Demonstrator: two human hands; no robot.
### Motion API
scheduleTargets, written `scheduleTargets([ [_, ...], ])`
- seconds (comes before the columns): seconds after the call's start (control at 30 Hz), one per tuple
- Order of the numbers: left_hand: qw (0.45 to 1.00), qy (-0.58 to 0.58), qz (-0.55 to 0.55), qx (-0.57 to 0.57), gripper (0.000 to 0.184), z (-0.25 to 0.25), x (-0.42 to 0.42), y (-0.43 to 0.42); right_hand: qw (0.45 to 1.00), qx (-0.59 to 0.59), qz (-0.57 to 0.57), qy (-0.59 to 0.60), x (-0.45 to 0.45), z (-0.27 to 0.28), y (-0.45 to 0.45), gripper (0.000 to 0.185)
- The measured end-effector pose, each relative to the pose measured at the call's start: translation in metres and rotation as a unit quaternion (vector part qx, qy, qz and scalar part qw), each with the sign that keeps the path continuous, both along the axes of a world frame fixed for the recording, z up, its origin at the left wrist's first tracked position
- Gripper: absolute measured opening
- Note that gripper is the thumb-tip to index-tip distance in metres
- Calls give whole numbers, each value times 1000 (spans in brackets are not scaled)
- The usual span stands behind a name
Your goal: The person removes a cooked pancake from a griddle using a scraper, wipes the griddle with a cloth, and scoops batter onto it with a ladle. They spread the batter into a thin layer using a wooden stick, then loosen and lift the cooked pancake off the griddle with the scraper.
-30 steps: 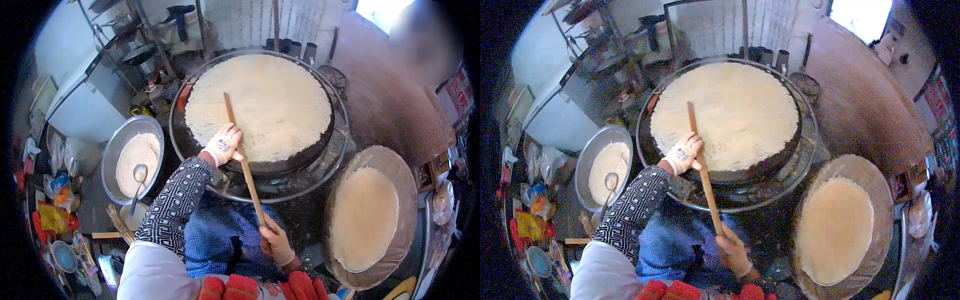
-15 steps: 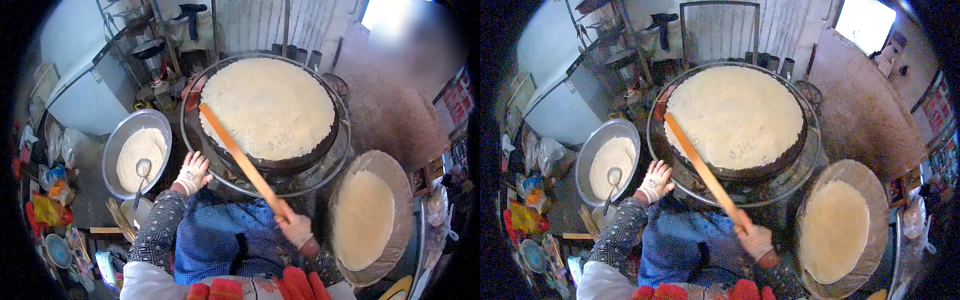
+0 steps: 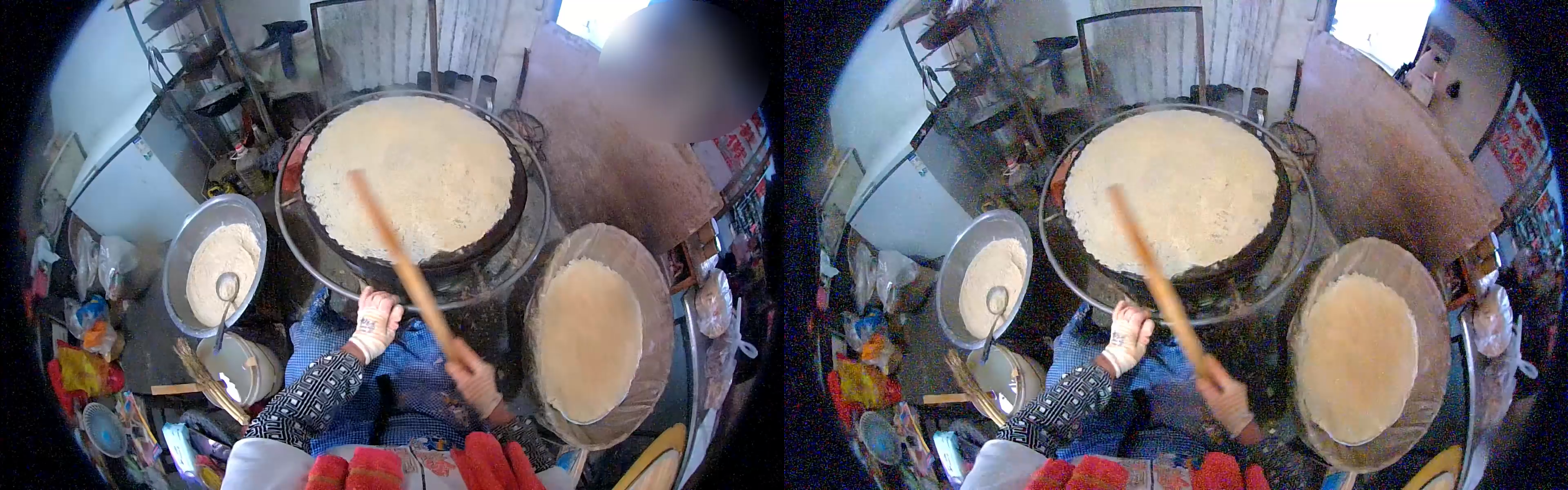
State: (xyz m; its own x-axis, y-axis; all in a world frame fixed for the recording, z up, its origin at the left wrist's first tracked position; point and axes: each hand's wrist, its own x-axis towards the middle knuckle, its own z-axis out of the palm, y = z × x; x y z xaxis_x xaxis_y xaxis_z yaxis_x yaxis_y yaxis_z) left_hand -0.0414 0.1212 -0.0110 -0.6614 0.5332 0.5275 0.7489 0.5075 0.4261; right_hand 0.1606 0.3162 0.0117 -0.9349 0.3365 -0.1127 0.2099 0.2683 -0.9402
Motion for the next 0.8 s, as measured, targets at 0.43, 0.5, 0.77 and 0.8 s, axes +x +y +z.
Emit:
scheduleTargets([
  [0.43, 953, 136, -238, -127, 85, 130, -88, 139, 966, -109, -235, -13, 112, 16, 4, 65],
  [0.5, 942, 142, -276, -132, 83, 114, -110, 189, 938, -208, -274, -44, 67, 72, -16, 65],
  [0.77, 940, 67, -145, -300, 84, 86, -225, 146, 898, -419, -99, -86, -47, 74, 10, 65],
  [0.8, 940, 46, -124, -313, 84, 87, -235, 126, 902, -411, -84, -97, -61, 74, 9, 64],
])
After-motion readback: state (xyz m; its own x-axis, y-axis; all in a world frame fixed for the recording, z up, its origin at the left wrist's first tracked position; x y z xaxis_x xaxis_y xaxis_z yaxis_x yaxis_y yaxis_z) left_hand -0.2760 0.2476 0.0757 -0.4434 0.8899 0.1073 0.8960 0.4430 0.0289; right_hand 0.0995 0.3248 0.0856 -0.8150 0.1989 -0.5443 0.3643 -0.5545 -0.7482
